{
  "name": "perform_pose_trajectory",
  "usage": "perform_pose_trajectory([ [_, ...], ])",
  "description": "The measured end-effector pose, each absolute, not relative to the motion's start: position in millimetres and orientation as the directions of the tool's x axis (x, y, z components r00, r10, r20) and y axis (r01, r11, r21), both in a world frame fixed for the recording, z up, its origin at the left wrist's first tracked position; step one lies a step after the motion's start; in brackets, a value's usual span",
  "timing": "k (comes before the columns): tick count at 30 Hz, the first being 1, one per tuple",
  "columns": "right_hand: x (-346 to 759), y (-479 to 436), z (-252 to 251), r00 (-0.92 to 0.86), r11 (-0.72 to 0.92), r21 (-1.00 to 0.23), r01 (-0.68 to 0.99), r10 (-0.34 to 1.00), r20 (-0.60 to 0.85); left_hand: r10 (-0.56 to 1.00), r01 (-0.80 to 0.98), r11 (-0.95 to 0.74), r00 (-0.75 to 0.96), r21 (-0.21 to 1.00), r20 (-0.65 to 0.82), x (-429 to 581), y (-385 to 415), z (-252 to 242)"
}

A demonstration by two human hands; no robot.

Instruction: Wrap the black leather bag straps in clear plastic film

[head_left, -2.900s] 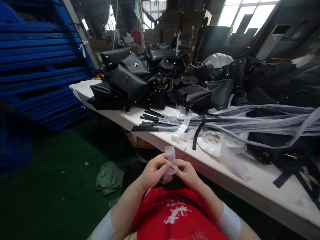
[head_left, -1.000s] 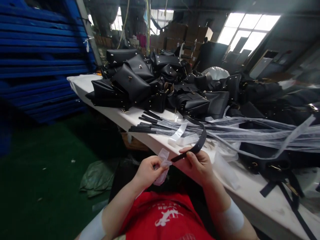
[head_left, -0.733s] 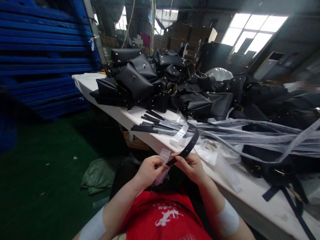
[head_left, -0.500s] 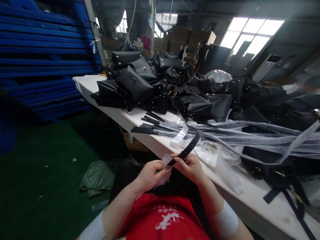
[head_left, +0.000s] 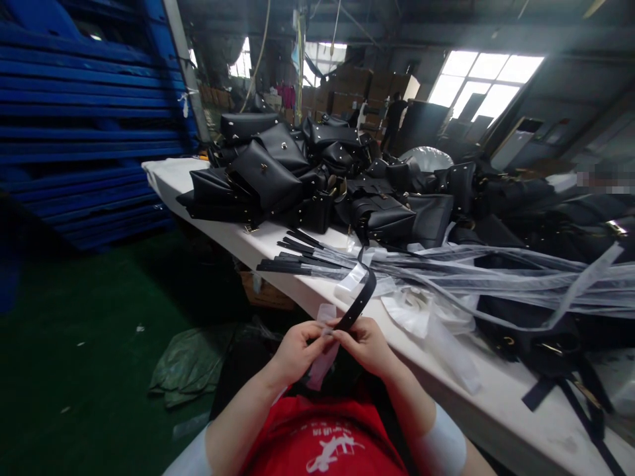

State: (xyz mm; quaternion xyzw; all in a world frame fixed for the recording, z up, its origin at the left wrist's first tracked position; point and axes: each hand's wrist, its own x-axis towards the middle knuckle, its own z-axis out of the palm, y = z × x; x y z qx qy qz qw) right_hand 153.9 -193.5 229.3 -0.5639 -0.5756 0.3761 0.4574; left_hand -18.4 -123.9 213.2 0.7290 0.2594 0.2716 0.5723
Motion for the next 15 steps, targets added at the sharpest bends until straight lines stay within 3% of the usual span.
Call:
perform_pose_trajectory([
  [3, 159, -187, 225, 0.337, 0.033, -0.999, 0.035, 0.940, 0.042, 0.670, 0.153, -0.238, 0.740, 0.959, 0.048, -17, -126, 210],
  [5, 164, -182, 224, 0.459, 0.014, -0.999, -0.035, 0.888, -0.003, 0.646, 0.214, -0.233, 0.763, 0.949, -0.013, -16, -128, 207],
  [8, 168, -175, 223, 0.487, 0.050, -0.990, 0.130, 0.866, 0.108, 0.628, 0.246, -0.143, 0.771, 0.959, -0.104, -16, -129, 200],
  [11, 162, -172, 218, 0.353, 0.134, -0.946, 0.294, 0.905, 0.238, 0.608, 0.184, -0.003, 0.780, 0.983, -0.144, -15, -128, 193],
  [15, 147, -172, 214, 0.139, 0.136, -0.838, 0.528, 0.960, 0.244, 0.629, 0.093, 0.047, 0.770, 0.995, -0.102, -11, -127, 188],
])
